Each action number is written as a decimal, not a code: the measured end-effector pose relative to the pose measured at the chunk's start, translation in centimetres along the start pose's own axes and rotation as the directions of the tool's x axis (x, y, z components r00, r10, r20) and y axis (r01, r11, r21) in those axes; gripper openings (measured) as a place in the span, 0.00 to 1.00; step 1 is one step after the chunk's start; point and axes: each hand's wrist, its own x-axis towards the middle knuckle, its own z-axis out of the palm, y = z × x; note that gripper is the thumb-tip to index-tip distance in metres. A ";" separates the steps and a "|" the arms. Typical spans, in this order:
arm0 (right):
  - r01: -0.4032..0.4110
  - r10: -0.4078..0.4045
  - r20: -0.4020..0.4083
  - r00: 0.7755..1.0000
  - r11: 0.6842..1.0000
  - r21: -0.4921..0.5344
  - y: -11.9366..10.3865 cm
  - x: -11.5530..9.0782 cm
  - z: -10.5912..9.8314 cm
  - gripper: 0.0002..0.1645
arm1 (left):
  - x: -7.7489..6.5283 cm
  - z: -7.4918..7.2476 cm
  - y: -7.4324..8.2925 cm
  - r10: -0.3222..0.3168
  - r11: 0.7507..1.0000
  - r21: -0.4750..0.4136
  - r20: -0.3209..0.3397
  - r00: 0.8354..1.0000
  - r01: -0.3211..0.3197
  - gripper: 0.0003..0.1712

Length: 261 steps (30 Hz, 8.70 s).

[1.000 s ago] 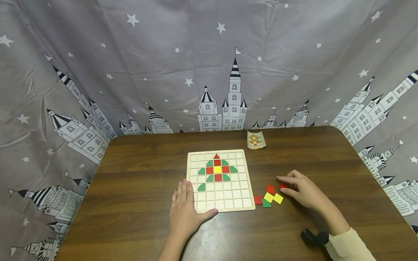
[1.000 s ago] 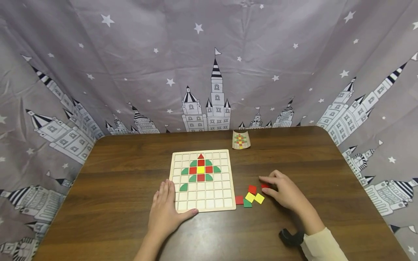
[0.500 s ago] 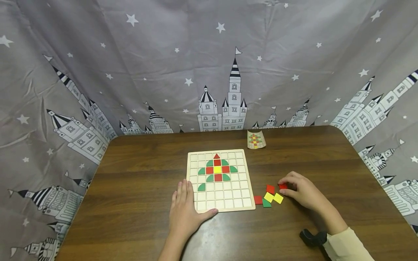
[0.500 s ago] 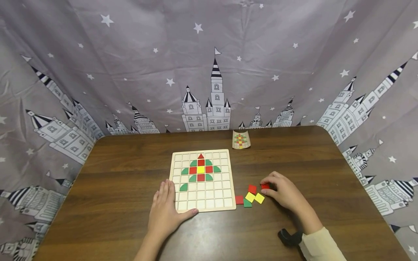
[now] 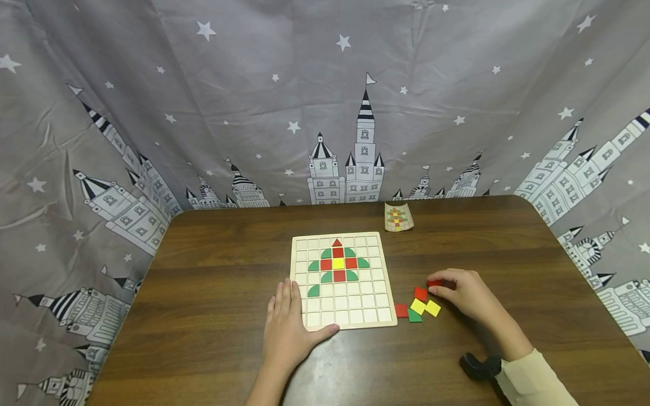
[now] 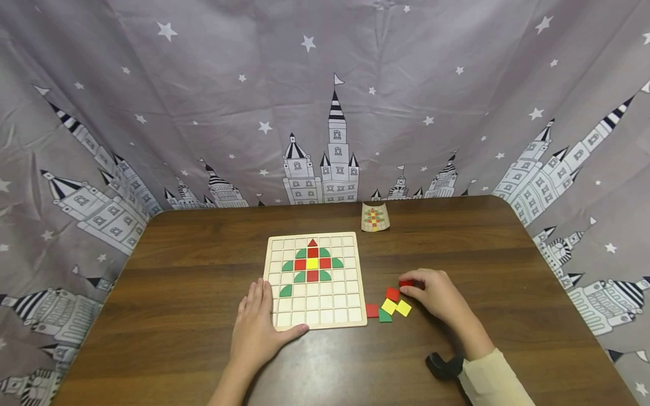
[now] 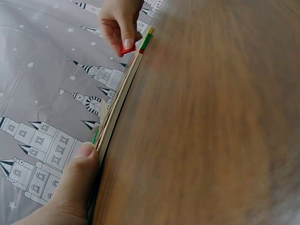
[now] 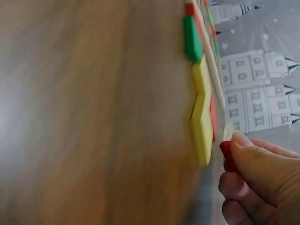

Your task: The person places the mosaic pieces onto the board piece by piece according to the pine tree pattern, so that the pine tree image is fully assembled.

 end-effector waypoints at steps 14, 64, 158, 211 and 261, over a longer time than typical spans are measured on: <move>0.106 -0.109 0.004 0.994 0.977 0.187 -6.3 4.2 3.6 0.14 | 0.0 0.1 0.0 0.001 1.000 0.011 -0.007 1.000 -0.001 0.82; 0.169 -0.171 0.068 0.983 0.985 0.029 -15.7 8.1 11.4 0.07 | -0.1 -0.1 0.0 0.019 1.000 0.011 -0.018 1.000 -0.019 0.81; -0.152 0.151 0.023 0.988 0.961 0.233 -5.0 0.8 2.5 0.09 | 0.0 0.0 0.0 0.001 1.000 0.004 -0.002 1.000 -0.001 0.82; 0.025 -0.026 0.011 1.000 0.993 0.113 -13.2 6.3 10.6 0.04 | 0.1 0.0 0.0 0.002 1.000 0.014 0.003 1.000 -0.002 0.81; -0.115 0.115 -0.021 0.993 0.993 -0.008 -3.0 0.1 2.0 0.22 | 0.0 0.1 -0.1 0.008 1.000 0.008 -0.019 1.000 -0.008 0.81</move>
